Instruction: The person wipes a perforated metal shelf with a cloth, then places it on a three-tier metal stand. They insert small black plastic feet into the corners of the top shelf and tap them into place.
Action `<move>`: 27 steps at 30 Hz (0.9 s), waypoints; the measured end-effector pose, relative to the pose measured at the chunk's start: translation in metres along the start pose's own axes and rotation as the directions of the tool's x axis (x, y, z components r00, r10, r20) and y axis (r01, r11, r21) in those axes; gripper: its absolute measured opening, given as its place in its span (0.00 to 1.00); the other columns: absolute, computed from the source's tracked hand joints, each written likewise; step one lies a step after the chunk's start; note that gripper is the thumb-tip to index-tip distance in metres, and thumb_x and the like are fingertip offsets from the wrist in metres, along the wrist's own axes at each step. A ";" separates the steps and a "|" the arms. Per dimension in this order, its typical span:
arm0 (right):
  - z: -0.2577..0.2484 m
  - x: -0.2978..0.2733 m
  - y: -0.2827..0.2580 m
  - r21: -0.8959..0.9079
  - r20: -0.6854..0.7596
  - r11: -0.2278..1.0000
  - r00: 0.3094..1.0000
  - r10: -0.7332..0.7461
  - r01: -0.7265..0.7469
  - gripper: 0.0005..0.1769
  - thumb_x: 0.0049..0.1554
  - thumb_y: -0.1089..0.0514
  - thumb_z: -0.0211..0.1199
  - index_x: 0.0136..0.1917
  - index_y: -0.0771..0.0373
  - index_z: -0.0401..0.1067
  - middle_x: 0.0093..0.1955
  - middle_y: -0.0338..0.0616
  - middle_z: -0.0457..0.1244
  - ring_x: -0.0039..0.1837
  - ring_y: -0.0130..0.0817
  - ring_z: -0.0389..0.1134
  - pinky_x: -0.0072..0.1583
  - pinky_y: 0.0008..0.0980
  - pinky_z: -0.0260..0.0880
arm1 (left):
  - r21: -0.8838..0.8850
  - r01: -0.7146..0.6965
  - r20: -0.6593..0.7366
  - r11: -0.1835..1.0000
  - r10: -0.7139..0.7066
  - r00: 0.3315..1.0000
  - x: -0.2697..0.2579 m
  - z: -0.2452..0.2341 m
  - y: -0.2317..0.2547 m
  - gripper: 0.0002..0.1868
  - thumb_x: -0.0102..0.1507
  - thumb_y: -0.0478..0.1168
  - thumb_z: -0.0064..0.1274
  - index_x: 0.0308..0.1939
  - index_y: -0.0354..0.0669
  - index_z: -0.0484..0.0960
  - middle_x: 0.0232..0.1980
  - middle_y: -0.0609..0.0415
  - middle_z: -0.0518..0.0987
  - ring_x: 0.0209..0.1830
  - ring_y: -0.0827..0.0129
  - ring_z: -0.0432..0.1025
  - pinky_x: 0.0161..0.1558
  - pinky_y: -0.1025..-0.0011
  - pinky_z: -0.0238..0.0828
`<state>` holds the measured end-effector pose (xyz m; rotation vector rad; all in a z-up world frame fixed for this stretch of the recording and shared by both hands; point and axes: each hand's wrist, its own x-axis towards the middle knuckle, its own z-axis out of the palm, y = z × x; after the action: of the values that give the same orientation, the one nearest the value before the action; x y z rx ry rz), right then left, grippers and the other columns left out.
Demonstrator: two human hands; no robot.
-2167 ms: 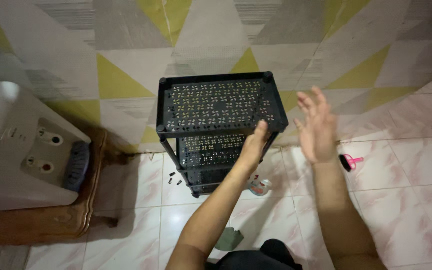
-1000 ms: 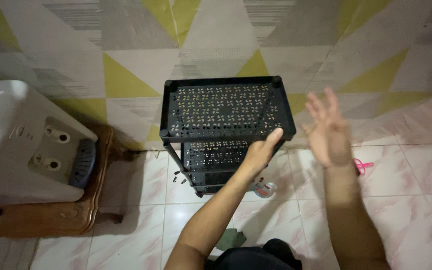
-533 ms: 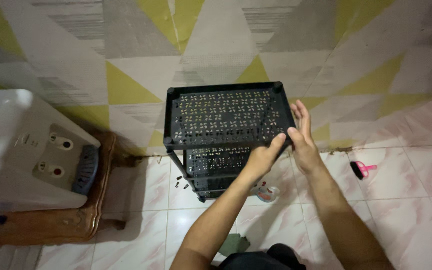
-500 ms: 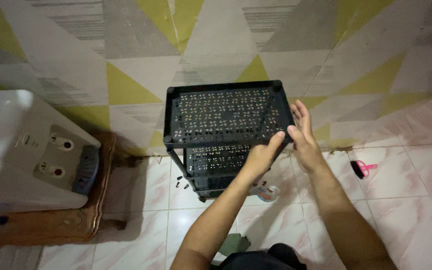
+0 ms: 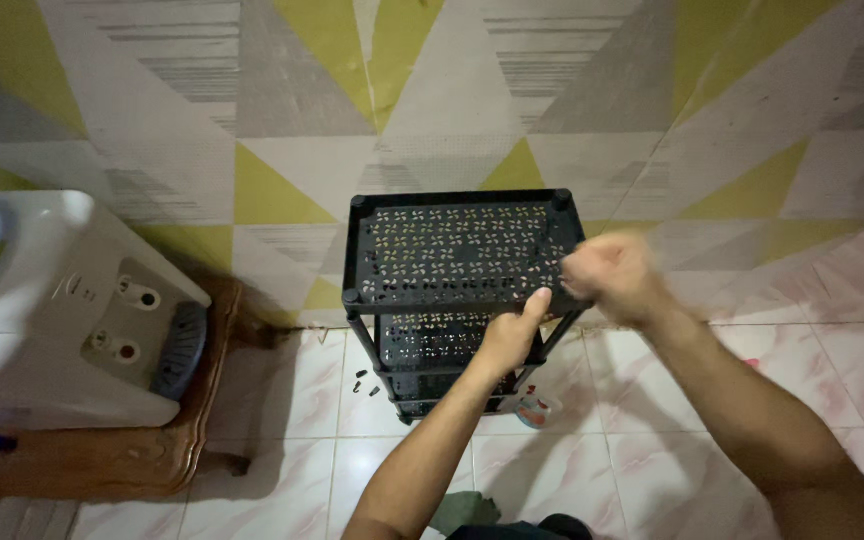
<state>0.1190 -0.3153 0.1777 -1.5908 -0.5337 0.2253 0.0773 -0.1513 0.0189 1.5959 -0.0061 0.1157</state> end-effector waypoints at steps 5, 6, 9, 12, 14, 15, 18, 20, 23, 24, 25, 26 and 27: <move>-0.029 -0.006 0.007 0.629 -0.032 0.718 0.932 -0.360 0.298 0.25 0.60 0.69 0.62 0.26 0.56 0.57 0.25 0.31 0.52 0.28 0.21 0.51 0.30 0.28 0.55 | -0.266 -0.011 0.071 0.964 0.031 0.997 0.004 0.007 -0.007 0.26 0.70 0.53 0.46 0.56 0.31 0.79 0.53 0.46 0.82 0.52 0.61 0.77 0.55 0.65 0.76; -0.034 -0.007 0.007 0.679 -0.095 0.617 0.881 -0.464 0.398 0.26 0.60 0.71 0.63 0.25 0.56 0.58 0.24 0.31 0.53 0.26 0.20 0.52 0.28 0.27 0.56 | -0.266 0.006 0.079 0.964 0.015 0.997 0.004 0.008 -0.008 0.26 0.71 0.53 0.46 0.56 0.31 0.80 0.52 0.46 0.83 0.52 0.62 0.78 0.55 0.66 0.76; -0.034 -0.005 0.016 -0.648 0.361 0.268 0.597 -0.716 0.713 0.16 0.61 0.62 0.59 0.31 0.57 0.65 0.29 0.30 0.57 0.33 0.20 0.58 0.34 0.27 0.60 | -0.309 -0.030 0.054 0.950 0.049 0.997 0.004 0.006 -0.010 0.26 0.70 0.53 0.47 0.58 0.31 0.78 0.54 0.48 0.80 0.52 0.63 0.77 0.55 0.65 0.77; -0.024 -0.004 0.033 0.097 0.260 0.987 0.954 -0.151 0.130 0.25 0.66 0.64 0.61 0.30 0.56 0.55 0.29 0.32 0.52 0.32 0.25 0.49 0.33 0.29 0.53 | -0.137 -0.010 0.068 0.990 0.020 0.998 0.005 0.003 -0.011 0.28 0.71 0.55 0.44 0.56 0.30 0.81 0.52 0.47 0.83 0.51 0.64 0.78 0.55 0.66 0.75; -0.024 -0.004 0.041 0.285 0.212 0.940 0.944 -0.254 0.189 0.25 0.66 0.62 0.60 0.29 0.55 0.55 0.27 0.31 0.52 0.30 0.22 0.49 0.32 0.27 0.54 | -0.100 0.013 0.086 0.995 -0.004 0.996 0.006 0.004 -0.012 0.30 0.72 0.56 0.43 0.55 0.30 0.82 0.51 0.46 0.84 0.51 0.65 0.79 0.56 0.67 0.74; -0.025 -0.003 0.042 0.375 0.179 0.901 0.937 -0.301 0.218 0.26 0.67 0.61 0.59 0.29 0.55 0.55 0.26 0.30 0.51 0.30 0.21 0.49 0.31 0.27 0.54 | -0.161 0.015 0.094 0.987 0.000 0.996 0.006 0.004 -0.012 0.30 0.71 0.56 0.44 0.56 0.29 0.81 0.52 0.46 0.84 0.52 0.64 0.79 0.56 0.66 0.75; -0.029 -0.002 0.036 0.617 0.056 0.728 0.906 -0.420 0.299 0.26 0.68 0.59 0.58 0.28 0.53 0.56 0.24 0.28 0.51 0.28 0.18 0.49 0.28 0.24 0.55 | -0.228 0.017 0.074 0.973 0.000 0.997 0.005 0.008 -0.012 0.29 0.70 0.56 0.45 0.56 0.31 0.79 0.54 0.45 0.82 0.51 0.63 0.77 0.56 0.65 0.75; -0.018 0.001 0.031 0.234 0.126 0.945 0.957 -0.262 0.228 0.23 0.67 0.61 0.55 0.29 0.55 0.59 0.27 0.31 0.53 0.30 0.21 0.50 0.31 0.28 0.53 | -0.222 -0.013 0.045 0.975 0.024 0.999 0.006 0.004 -0.011 0.28 0.69 0.56 0.46 0.57 0.31 0.79 0.54 0.46 0.81 0.51 0.63 0.77 0.55 0.64 0.76; -0.016 0.002 0.010 0.249 -0.007 0.927 0.958 -0.286 0.278 0.25 0.66 0.61 0.52 0.27 0.53 0.55 0.25 0.30 0.49 0.26 0.20 0.48 0.27 0.26 0.48 | -0.163 -0.052 0.026 0.985 0.057 0.998 0.006 0.005 -0.011 0.29 0.69 0.56 0.46 0.56 0.31 0.80 0.53 0.46 0.83 0.51 0.63 0.77 0.55 0.64 0.75; -0.017 0.001 0.003 0.356 -0.088 0.873 0.942 -0.325 0.335 0.27 0.66 0.60 0.52 0.26 0.52 0.52 0.23 0.29 0.47 0.24 0.19 0.46 0.25 0.24 0.47 | -0.102 -0.034 0.033 0.994 0.037 0.999 0.006 0.006 -0.011 0.29 0.70 0.57 0.45 0.55 0.31 0.81 0.52 0.46 0.84 0.51 0.63 0.77 0.55 0.65 0.73; -0.016 0.000 -0.003 0.445 -0.089 0.807 0.916 -0.391 0.388 0.27 0.67 0.61 0.53 0.26 0.52 0.52 0.22 0.29 0.49 0.24 0.17 0.47 0.25 0.23 0.49 | -0.038 -0.017 0.039 0.999 0.018 0.999 0.006 0.006 -0.011 0.30 0.70 0.58 0.45 0.54 0.31 0.83 0.51 0.46 0.84 0.51 0.63 0.77 0.56 0.66 0.72; -0.016 0.000 -0.007 0.529 -0.098 0.730 0.886 -0.454 0.433 0.28 0.68 0.61 0.54 0.27 0.52 0.53 0.22 0.29 0.50 0.24 0.16 0.49 0.26 0.22 0.51 | -0.069 -0.015 0.028 0.998 0.017 0.999 0.005 0.006 -0.011 0.30 0.70 0.58 0.45 0.54 0.31 0.82 0.51 0.46 0.84 0.52 0.63 0.77 0.56 0.66 0.72; -0.014 0.000 -0.009 0.607 -0.112 0.641 0.850 -0.515 0.469 0.29 0.70 0.62 0.55 0.27 0.53 0.53 0.22 0.29 0.51 0.24 0.15 0.50 0.26 0.20 0.53 | -0.097 -0.016 0.016 0.995 0.018 1.000 0.005 0.006 -0.010 0.30 0.69 0.58 0.46 0.54 0.31 0.81 0.51 0.46 0.84 0.52 0.62 0.77 0.56 0.65 0.73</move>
<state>0.1239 -0.3277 0.1878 -0.7466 -0.8356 0.0246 0.0836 -0.1567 0.0088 1.4997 -0.0379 0.1135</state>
